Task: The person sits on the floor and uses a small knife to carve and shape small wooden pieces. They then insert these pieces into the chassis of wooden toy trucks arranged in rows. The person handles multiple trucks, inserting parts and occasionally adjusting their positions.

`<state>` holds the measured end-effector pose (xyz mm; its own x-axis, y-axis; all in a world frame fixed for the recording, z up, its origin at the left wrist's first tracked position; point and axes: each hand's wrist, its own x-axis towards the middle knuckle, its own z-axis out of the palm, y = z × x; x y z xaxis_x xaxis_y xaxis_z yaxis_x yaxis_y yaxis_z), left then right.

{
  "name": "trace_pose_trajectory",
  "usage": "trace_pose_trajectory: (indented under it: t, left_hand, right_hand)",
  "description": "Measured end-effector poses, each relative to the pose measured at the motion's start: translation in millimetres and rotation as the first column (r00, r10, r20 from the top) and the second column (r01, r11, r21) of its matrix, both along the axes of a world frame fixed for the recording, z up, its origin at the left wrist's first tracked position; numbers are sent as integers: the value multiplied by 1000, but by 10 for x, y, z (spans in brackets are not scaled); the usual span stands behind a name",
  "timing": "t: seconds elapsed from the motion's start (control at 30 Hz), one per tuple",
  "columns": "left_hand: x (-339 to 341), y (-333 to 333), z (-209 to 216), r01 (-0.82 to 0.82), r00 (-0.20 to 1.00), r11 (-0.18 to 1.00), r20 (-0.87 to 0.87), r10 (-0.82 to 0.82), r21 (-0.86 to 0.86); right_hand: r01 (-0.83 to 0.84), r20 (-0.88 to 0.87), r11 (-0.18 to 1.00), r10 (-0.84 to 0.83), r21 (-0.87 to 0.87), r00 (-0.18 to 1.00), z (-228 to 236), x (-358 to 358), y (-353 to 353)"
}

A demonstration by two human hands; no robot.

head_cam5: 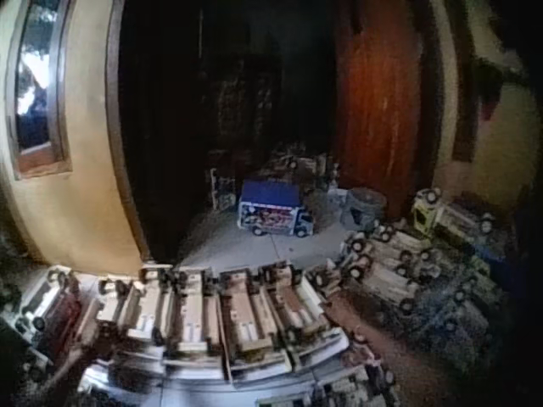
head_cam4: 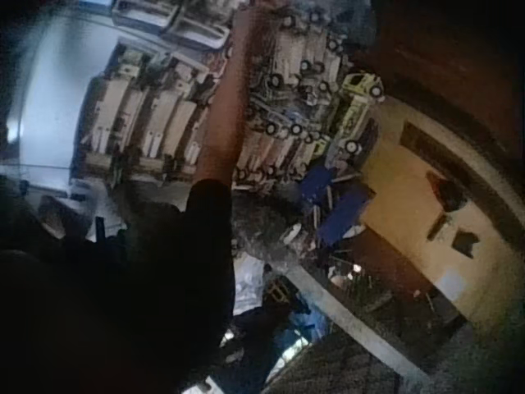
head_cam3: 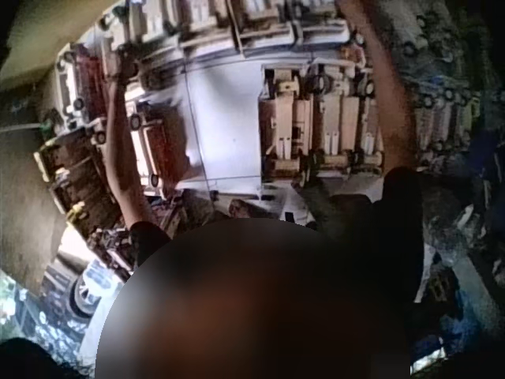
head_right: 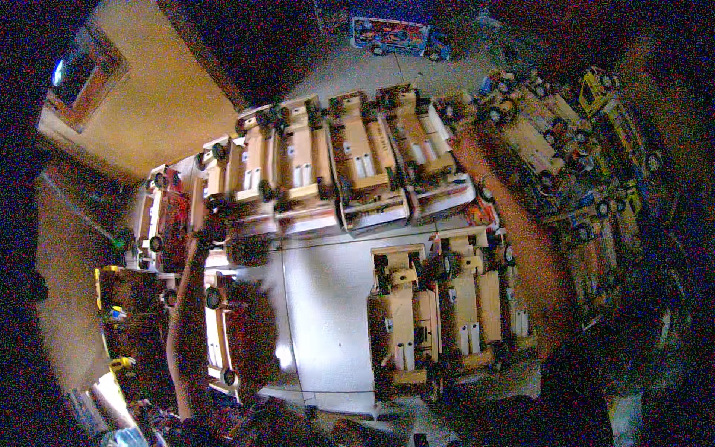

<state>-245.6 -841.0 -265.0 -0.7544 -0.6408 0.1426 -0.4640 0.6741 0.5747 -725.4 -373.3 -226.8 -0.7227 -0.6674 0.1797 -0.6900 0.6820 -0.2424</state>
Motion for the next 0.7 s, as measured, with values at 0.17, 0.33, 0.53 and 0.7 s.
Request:
trace_pose_trajectory:
  t: [0.17, 0.33, 0.53, 0.7]
  left_hand:
    - [-188, 100, -191, 59, 998, 998, 10, -59, -27]
    - [-353, 225, -125, 85, 996, 996, -22, -85, -19]
    - [-319, 452, 167, 86, 992, 994, 101, -80, -60]
    - [-17, -47, 515, -35, 999, 998, 0, 35, -60]
  right_hand:
    - [109, -182, 965, -66, 237, 981, 226, -262, -1]
    - [35, -108, 924, 7, 380, 994, 212, -356, -50]
    - [-71, -79, 979, 87, 189, 993, 303, -224, 218]
    - [17, -41, 995, -14, 95, 999, 649, 393, 610]
